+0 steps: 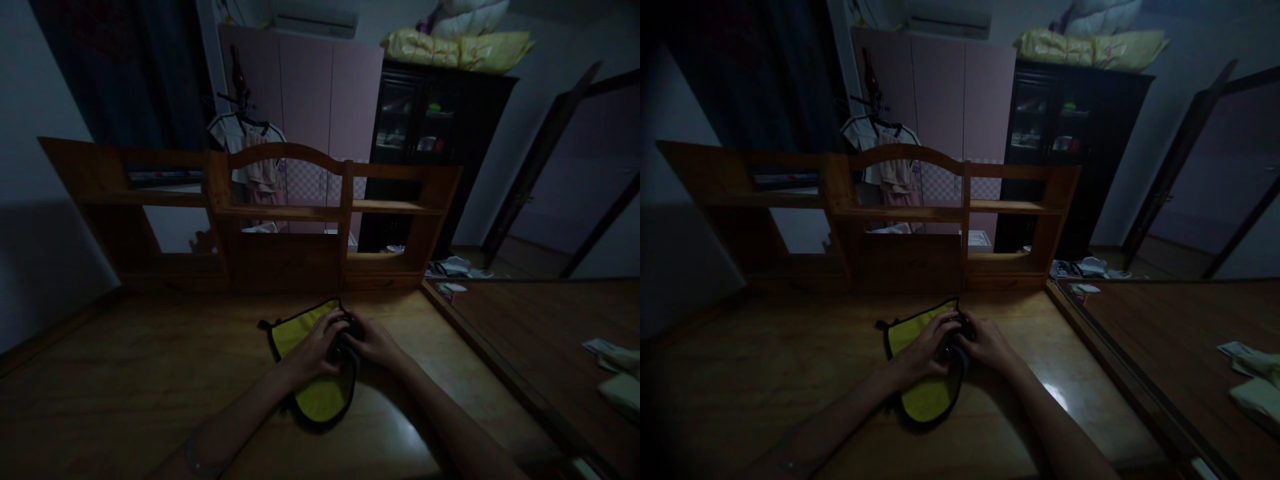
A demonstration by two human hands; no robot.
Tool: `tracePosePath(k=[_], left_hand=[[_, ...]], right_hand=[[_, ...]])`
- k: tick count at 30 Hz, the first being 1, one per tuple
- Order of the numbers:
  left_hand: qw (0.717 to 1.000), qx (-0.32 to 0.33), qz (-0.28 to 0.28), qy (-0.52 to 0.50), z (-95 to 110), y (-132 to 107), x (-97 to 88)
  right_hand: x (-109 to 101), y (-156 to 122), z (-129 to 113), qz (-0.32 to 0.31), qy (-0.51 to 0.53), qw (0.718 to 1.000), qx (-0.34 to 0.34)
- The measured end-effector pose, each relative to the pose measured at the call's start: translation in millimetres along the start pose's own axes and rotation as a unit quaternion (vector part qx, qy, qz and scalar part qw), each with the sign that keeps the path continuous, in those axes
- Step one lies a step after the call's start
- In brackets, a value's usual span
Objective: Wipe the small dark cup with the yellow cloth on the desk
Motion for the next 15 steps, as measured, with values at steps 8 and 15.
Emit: tracePosePath(k=[8,15], left_hand=[[0.997,0.034,-0.018,0.065,1.9,0.7,2.0],[0.992,0.076,-0.002,0.100,2.2,-2.4,4.2]], right_hand=[[2.1,-1.0,2.9,-0.001,-0.021,1.000,-0.003],[-3.2,-4.1,6.2,-0.030,-0.022,0.999,0.014]])
Point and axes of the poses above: each hand's wrist, its own y-axis towards the middle knuckle, its own x-axis out of the palm, z = x × y, the point moved 9 cm from there along y, towards the middle knuckle, and after that the axes turned 13 degrees about z, right-handed, at the moved point
